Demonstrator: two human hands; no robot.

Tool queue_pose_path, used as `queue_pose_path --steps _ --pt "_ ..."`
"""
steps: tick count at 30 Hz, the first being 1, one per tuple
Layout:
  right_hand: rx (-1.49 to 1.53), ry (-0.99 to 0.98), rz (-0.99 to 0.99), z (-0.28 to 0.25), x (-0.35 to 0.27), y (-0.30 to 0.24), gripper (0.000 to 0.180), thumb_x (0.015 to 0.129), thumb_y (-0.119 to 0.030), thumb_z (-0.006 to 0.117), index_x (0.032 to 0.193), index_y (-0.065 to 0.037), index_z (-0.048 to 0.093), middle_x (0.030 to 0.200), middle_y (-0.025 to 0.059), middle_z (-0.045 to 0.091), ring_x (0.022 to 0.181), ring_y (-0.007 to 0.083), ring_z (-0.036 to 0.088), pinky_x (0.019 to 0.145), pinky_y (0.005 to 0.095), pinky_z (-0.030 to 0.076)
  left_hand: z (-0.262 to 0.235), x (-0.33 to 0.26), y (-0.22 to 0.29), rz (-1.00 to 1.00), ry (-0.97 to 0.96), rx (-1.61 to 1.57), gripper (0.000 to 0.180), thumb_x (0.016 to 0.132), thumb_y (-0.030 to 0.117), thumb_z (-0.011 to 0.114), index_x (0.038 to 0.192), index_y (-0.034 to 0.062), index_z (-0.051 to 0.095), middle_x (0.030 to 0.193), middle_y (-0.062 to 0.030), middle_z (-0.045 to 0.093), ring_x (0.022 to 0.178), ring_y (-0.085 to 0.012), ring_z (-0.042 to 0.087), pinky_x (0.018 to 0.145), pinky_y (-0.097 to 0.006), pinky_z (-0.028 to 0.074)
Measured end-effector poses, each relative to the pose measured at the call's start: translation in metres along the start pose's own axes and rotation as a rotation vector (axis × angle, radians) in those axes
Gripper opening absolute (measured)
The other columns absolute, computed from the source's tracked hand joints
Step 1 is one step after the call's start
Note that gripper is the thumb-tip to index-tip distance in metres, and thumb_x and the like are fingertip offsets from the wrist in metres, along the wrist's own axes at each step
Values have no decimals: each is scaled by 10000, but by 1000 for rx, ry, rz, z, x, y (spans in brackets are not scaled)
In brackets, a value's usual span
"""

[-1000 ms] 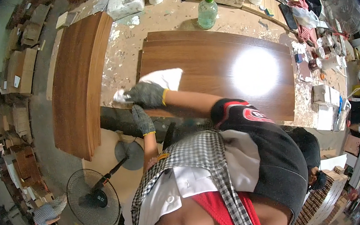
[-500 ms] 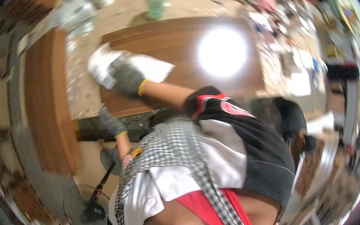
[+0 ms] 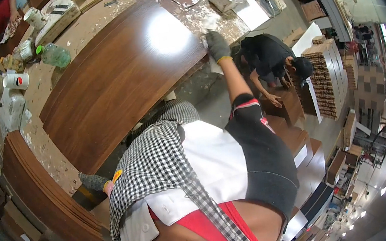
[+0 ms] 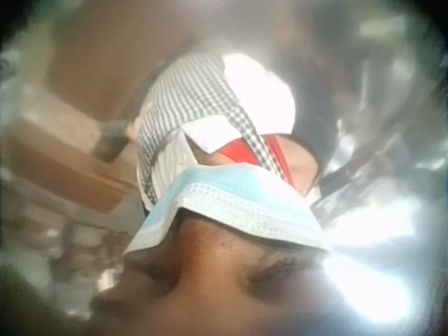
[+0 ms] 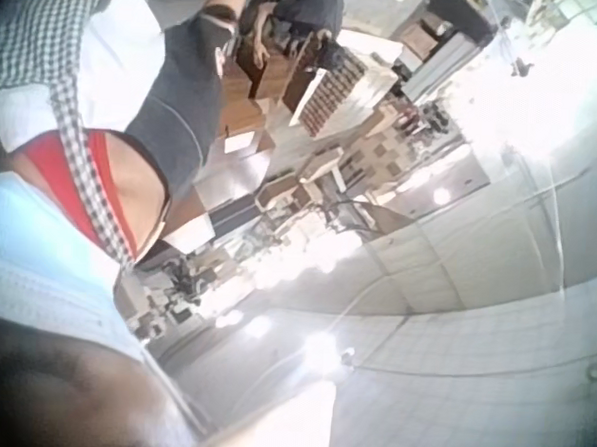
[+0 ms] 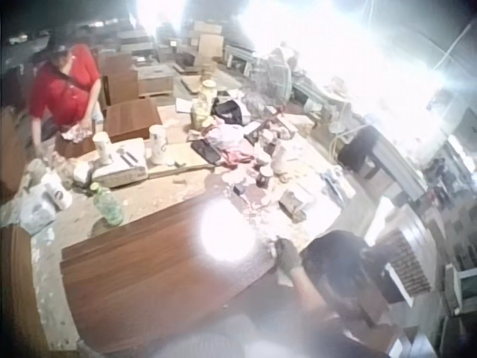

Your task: The person wipes the surfaces of wooden panels with a cloth by hand while wearing gloves. The person picks up one panel at a time from a stack, wipes the top and sides, flips it over, and then places it on another stack.

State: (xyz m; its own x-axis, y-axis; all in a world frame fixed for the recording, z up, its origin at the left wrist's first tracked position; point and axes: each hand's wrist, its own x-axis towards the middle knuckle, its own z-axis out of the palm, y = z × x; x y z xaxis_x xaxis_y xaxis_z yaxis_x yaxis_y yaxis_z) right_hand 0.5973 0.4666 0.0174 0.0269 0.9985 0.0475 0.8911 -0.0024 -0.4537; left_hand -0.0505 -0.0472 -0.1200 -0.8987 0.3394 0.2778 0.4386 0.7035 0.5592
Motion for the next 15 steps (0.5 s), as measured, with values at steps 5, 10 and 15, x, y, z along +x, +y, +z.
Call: queue_pose_path --steps 5,10,15 --pt "-12 180 96 -58 39 -54 370 994 -310 573 1281 -99 672 1197 199 704 1116 366 667 964 431 526 -36 -9 43 -104 -70 205 440 1082 269 455 1324 -63 612 1350 -216 632 1246 -368 578 1090 -424 445" --pt "967 75 -393 -25 21 -191 360 1019 -177 600 1335 -4 607 1235 113 703 1118 247 669 985 323 535 -38 7 233 272 -1 357 505 1038 387 562 1413 49 542 1492 -269 476 1346 -433 472 1122 -527 390" --pt "596 -443 -680 32 -16 -289 419 1027 -391 513 1263 -93 688 1252 183 679 1166 351 636 1017 448 489 -32 -34 390 866 -171 12 681 1020 510 546 1558 130 374 1610 -246 324 1473 -501 294 1178 -656 262"
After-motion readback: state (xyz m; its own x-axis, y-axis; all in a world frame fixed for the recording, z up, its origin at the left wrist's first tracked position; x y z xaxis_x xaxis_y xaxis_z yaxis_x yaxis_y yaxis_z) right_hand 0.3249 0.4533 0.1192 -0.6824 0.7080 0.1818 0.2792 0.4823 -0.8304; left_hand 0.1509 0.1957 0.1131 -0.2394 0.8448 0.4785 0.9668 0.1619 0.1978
